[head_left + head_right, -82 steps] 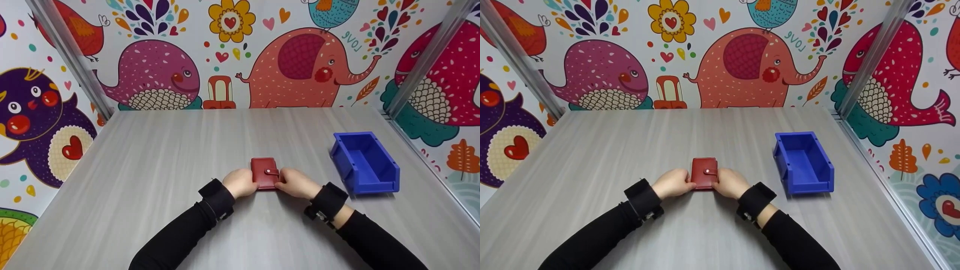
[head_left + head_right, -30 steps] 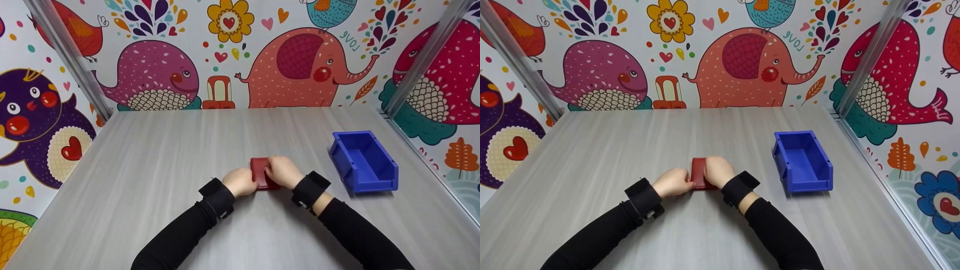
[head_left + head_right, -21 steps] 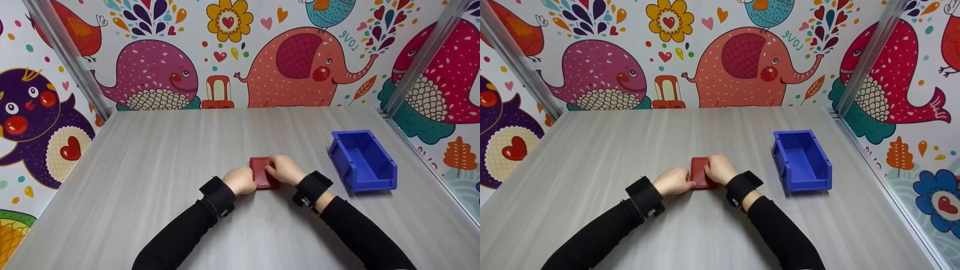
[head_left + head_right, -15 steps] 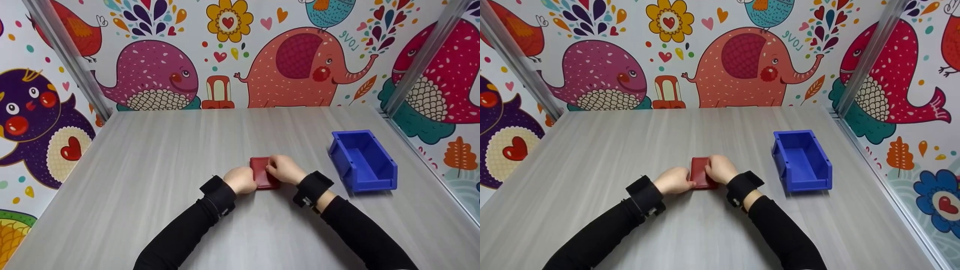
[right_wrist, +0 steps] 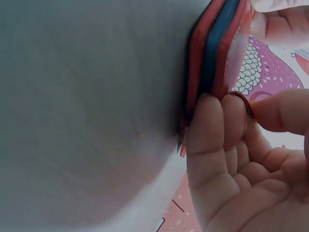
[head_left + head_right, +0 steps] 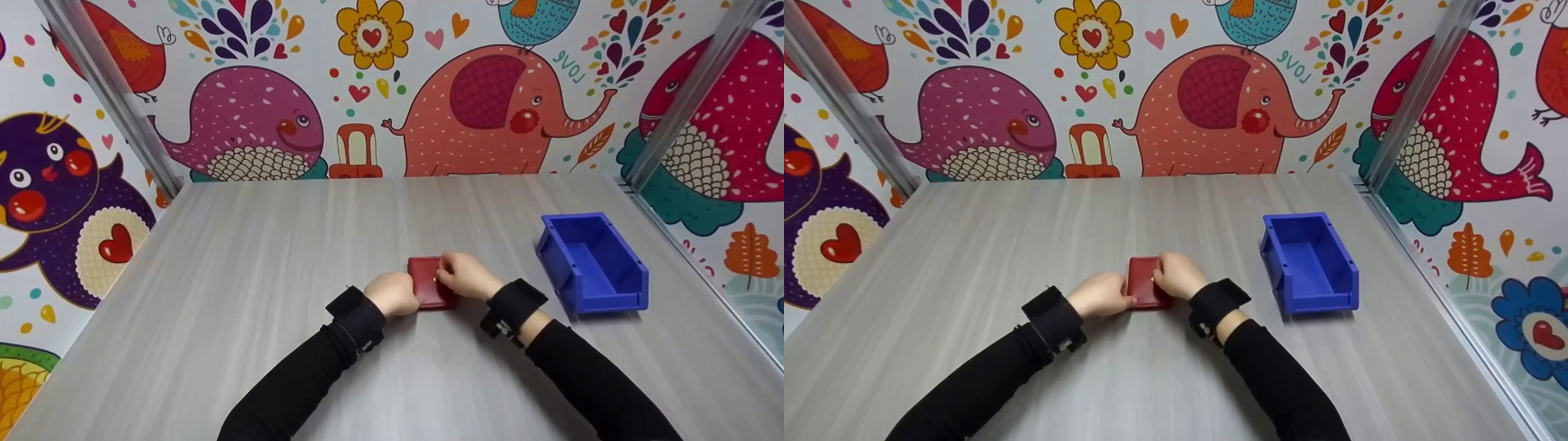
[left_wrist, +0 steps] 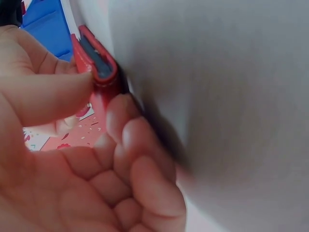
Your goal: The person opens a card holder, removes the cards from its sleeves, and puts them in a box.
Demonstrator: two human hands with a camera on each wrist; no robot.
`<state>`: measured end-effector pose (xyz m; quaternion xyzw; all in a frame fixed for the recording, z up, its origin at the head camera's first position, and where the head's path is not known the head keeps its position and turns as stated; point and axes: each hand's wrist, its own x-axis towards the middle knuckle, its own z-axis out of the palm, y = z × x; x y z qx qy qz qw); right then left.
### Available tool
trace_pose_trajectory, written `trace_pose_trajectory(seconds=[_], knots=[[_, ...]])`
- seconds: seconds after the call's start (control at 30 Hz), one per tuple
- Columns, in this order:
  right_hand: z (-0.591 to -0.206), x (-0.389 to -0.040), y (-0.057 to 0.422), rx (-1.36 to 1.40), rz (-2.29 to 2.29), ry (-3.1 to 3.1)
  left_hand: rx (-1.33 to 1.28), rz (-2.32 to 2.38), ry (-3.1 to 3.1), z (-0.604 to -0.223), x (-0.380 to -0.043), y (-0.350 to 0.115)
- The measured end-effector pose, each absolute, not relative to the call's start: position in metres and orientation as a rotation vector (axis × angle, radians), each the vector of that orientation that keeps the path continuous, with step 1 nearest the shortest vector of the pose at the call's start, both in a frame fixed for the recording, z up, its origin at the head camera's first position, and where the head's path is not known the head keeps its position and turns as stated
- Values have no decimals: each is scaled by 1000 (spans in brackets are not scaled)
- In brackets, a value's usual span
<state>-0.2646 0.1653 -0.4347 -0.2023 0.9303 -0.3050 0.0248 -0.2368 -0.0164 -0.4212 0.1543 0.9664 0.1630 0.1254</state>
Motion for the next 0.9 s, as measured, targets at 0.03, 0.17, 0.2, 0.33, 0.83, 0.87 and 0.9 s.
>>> trace_pose_trajectory(seconds=[0.03,0.17,0.2,0.33,0.83,0.87,0.9], knots=[[-435,-265,165,-623,-951,2871,450,483,2815,-421,-237,-17],[-435,-264,165,-633,-942,2884,449,506,2810,-422,-237,-18],[-434,-264,164,-640,-932,2894,449,508,2809,-422,-237,-19],[-431,-260,164,-668,-850,2987,449,521,2810,-422,-237,-19],[-423,-246,178,-837,-541,3342,497,525,2836,-423,-235,-21],[-423,-246,179,-855,-531,3356,502,522,2836,-423,-235,-21],[-424,-246,180,-873,-520,3370,505,519,2836,-423,-235,-21]])
